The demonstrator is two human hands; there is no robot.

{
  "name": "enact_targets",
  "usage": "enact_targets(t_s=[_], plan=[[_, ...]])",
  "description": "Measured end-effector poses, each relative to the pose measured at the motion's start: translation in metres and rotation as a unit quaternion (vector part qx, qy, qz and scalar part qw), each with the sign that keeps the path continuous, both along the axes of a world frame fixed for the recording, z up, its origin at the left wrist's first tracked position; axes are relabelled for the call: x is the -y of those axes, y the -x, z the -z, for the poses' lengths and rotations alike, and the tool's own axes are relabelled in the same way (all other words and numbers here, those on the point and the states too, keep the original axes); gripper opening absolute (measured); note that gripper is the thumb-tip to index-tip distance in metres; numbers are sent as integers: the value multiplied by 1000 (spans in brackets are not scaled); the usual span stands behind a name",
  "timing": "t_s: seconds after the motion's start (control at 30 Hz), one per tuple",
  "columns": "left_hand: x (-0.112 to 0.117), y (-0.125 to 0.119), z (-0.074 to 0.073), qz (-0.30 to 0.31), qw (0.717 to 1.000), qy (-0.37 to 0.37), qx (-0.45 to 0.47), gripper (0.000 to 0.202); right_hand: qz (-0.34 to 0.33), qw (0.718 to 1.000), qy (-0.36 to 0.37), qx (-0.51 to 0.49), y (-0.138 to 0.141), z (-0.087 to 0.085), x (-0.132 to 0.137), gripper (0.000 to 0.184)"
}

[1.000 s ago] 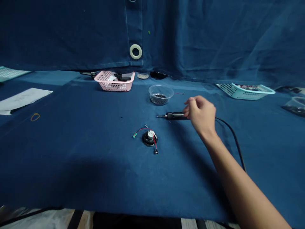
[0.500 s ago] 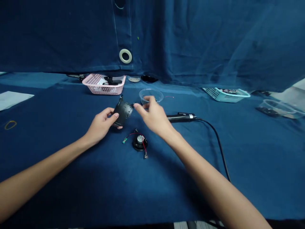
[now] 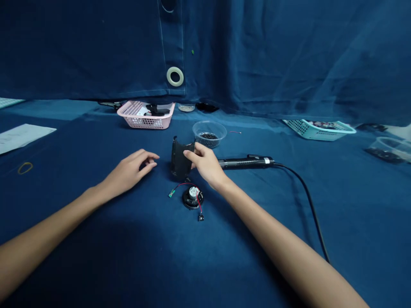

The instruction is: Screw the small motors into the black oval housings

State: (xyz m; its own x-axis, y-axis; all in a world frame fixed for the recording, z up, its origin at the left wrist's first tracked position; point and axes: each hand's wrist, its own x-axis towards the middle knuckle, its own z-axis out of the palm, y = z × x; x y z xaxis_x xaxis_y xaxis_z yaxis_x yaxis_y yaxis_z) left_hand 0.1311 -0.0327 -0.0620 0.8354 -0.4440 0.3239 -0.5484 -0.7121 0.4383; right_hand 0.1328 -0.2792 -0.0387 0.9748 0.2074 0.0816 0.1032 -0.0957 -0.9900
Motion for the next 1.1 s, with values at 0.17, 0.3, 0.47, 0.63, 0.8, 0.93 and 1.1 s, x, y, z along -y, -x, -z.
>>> enact_targets(t_s=[0.17,0.3,0.47,0.63,0.8,0.93,1.1], plan=[[-23,-22,16,61,995,-77,-16,26,26,1000,10,14,-3,3,7,21],[-23,-23,19,71,993,-94,-4,27,27,999,26,20,-5,4,7,21],[-20,-21,18,64,992,-103,15,27,32,998,48,22,-5,6,7,22],[-18,-22,18,52,993,-101,24,26,33,998,58,21,-6,7,7,21],[-17,-21,17,35,994,-98,25,24,28,997,62,20,-6,8,8,21],[-17,-22,18,33,996,-85,19,20,28,997,63,24,-6,8,8,22],[-9,-15,13,9,999,-24,24,12,31,996,72,35,-5,6,8,22]])
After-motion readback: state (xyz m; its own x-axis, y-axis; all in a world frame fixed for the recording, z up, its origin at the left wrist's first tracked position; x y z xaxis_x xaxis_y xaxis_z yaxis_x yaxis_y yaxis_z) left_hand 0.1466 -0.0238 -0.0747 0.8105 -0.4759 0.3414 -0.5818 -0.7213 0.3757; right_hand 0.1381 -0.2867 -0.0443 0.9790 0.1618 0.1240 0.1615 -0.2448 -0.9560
